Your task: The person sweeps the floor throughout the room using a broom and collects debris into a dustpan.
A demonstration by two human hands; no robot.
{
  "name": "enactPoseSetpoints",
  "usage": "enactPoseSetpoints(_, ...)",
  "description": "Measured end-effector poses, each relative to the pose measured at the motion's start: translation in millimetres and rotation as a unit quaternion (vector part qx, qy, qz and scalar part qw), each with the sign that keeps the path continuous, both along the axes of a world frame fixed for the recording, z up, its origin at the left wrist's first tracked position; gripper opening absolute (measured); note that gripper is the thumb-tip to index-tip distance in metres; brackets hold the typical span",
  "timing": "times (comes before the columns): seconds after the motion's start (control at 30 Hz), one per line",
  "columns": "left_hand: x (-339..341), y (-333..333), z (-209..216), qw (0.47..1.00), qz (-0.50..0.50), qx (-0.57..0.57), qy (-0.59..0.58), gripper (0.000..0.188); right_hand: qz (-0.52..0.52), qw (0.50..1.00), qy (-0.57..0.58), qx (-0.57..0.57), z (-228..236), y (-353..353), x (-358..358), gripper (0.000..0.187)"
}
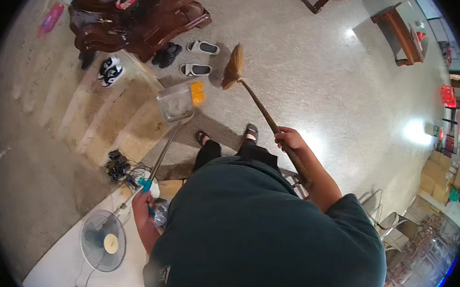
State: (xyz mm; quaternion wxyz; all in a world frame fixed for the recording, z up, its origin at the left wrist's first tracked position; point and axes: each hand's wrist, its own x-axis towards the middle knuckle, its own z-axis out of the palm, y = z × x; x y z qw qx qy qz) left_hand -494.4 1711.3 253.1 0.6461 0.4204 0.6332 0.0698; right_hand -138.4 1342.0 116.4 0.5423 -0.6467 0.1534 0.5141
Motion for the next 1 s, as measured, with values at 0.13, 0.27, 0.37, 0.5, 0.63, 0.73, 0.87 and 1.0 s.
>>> enactPoseSetpoints(0.13,37,68,-11,0.995,-0.089,-0.012,-0.047,0.009,0.016,0.998,0.043,0.040,-47,48,2,0.032)
enactPoseSetpoints(0.27,52,113,-7,0.992,-0.110,-0.022,-0.061,0.008,-0.011,0.999,0.039,-0.012,-68,58,-2,0.018)
enactPoseSetpoints(0.37,61,132,-4,0.991,-0.114,-0.011,-0.068,0.007,-0.057,0.994,0.087,-0.038,-80,26,-8,0.019)
enactPoseSetpoints(0.5,91,142,4,0.992,-0.105,-0.006,-0.077,0.007,-0.100,0.980,0.155,-0.073,-81,9,-10,0.017)
enactPoseSetpoints(0.63,127,135,13,0.993,-0.093,0.006,-0.076,0.006,-0.120,0.975,0.164,-0.093,-96,5,0,0.019)
enactPoseSetpoints(0.73,136,136,11,0.994,-0.070,-0.005,-0.079,0.005,-0.057,0.975,0.160,-0.141,-99,11,16,0.018)
enactPoseSetpoints(0.87,159,130,17,0.998,-0.042,0.012,-0.049,0.006,0.036,0.981,0.077,-0.177,-96,24,49,0.014)
enactPoseSetpoints(1.0,176,124,19,0.996,-0.026,0.017,-0.078,0.006,0.030,0.979,0.087,-0.180,-90,22,68,0.010)
